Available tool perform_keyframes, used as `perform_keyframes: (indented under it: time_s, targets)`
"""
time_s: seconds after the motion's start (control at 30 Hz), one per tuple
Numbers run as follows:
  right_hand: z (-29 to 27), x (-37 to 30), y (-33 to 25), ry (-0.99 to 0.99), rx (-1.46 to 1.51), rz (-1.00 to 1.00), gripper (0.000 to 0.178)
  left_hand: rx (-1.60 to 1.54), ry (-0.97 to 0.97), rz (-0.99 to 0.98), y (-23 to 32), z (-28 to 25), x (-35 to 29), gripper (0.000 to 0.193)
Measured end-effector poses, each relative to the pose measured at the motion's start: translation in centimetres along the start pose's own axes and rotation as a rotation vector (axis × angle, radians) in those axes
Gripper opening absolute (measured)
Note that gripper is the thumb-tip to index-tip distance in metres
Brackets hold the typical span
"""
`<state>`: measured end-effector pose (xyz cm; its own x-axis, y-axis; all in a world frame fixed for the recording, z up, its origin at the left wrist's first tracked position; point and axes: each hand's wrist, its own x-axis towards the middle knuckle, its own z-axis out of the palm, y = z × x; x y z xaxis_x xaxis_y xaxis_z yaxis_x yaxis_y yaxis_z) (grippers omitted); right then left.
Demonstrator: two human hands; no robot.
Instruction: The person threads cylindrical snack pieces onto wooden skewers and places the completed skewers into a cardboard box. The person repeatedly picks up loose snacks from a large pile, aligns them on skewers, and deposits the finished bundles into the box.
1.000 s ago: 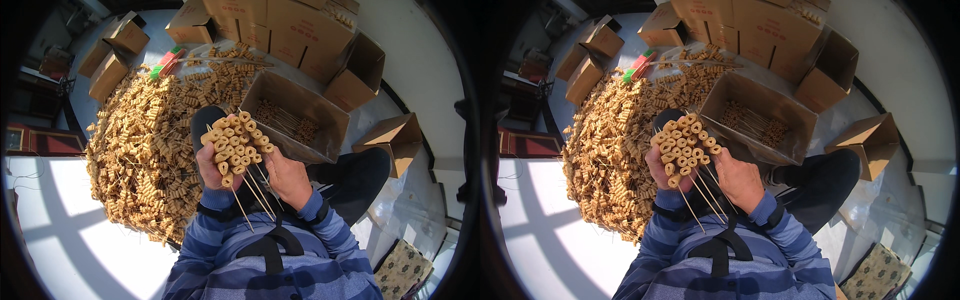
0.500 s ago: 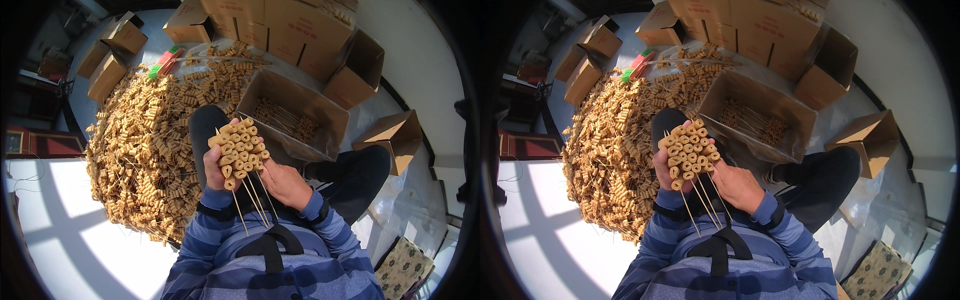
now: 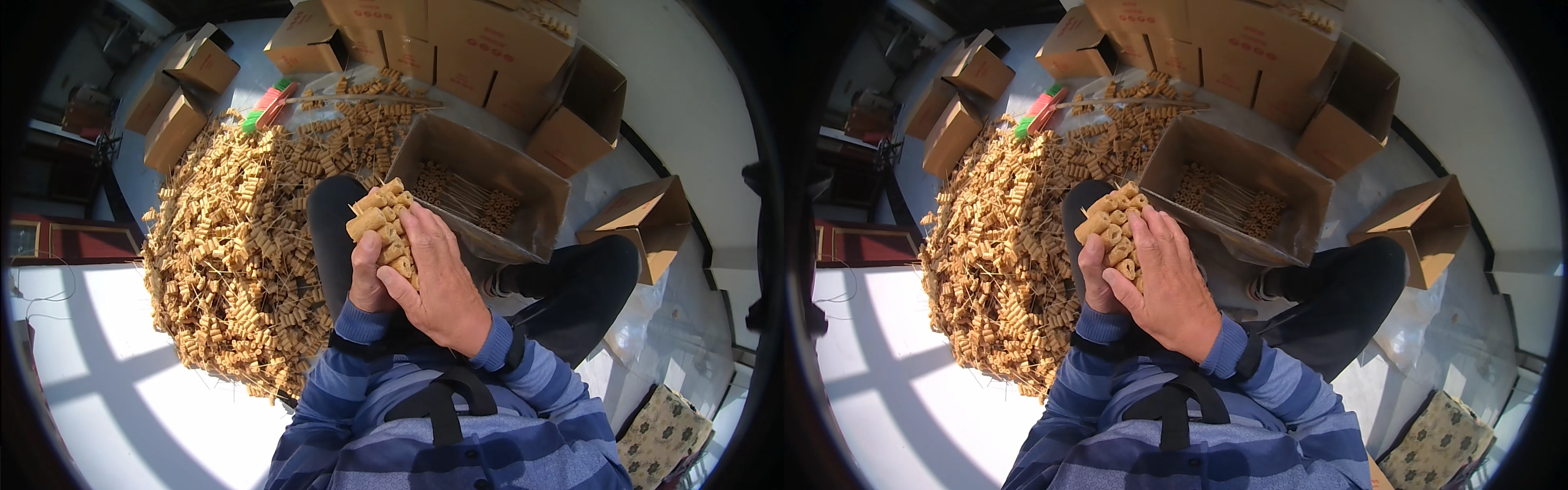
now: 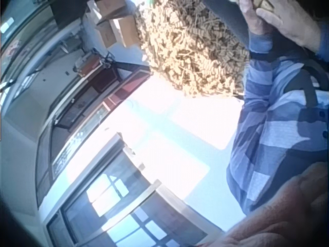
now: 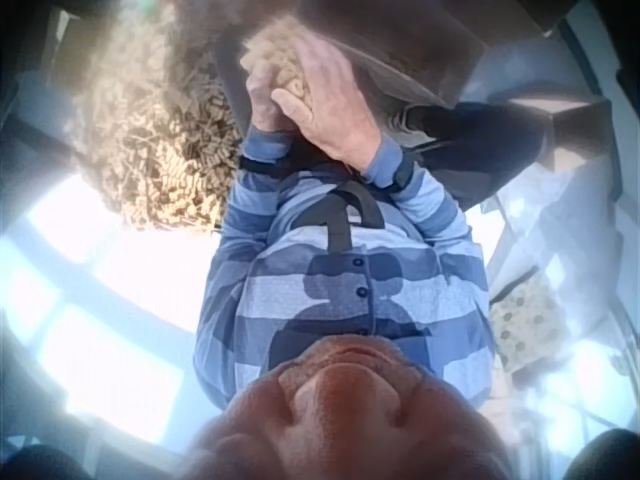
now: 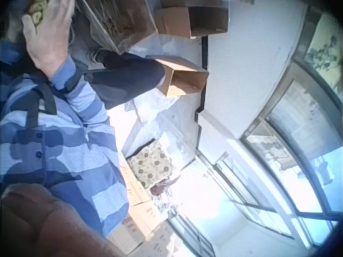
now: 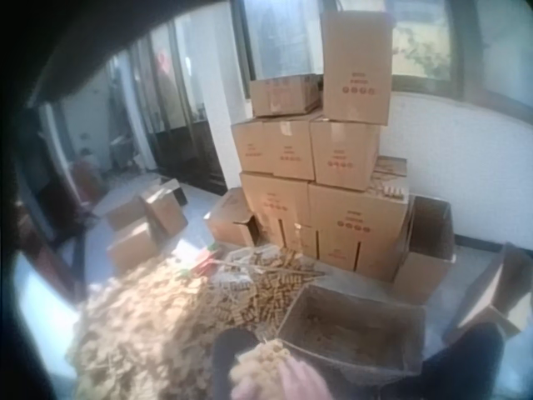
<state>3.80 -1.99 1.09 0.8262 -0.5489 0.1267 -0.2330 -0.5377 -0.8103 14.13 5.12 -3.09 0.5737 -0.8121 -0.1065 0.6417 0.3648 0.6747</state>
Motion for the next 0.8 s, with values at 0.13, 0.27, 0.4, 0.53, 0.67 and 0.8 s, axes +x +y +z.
perform_keyframes:
  time_s: [0.13, 0.27, 0.4, 0.53, 0.67, 0.8]
  targets:
    - [0.5, -0.4, 0.9, 0.039, -0.003, -0.029, 0.073, -0.033, -0.030, -0.033, -0.8, -0.7, -0.4, 0.080]
    - [0.7, -1.0, 1.8, 0.037, 0.046, -0.020, 0.070, -0.044, -0.087, -0.100, -0.6, -2.0, -0.7, 0.090]
    - [0.8, -1.0, 2.8, 0.024, 0.080, -0.001, 0.069, 0.087, -0.028, -0.177, -0.5, -2.0, -0.5, 0.096]
    - [-0.7, -0.6, 4.0, 0.050, 0.153, -0.008, 0.079, 0.246, -0.044, -0.213, 0.6, 0.6, 2.0, 0.096]
    - [-3.9, -1.7, 6.2, 0.073, 0.156, 0.014, 0.086, 0.596, -0.241, -0.182, 3.5, 4.9, 7.9, 0.099]
    - [-5.3, -3.7, 9.2, -0.107, 0.079, 0.169, 0.061, 1.387, -0.858, 0.246, 1.4, 8.8, 16.1, 0.103]
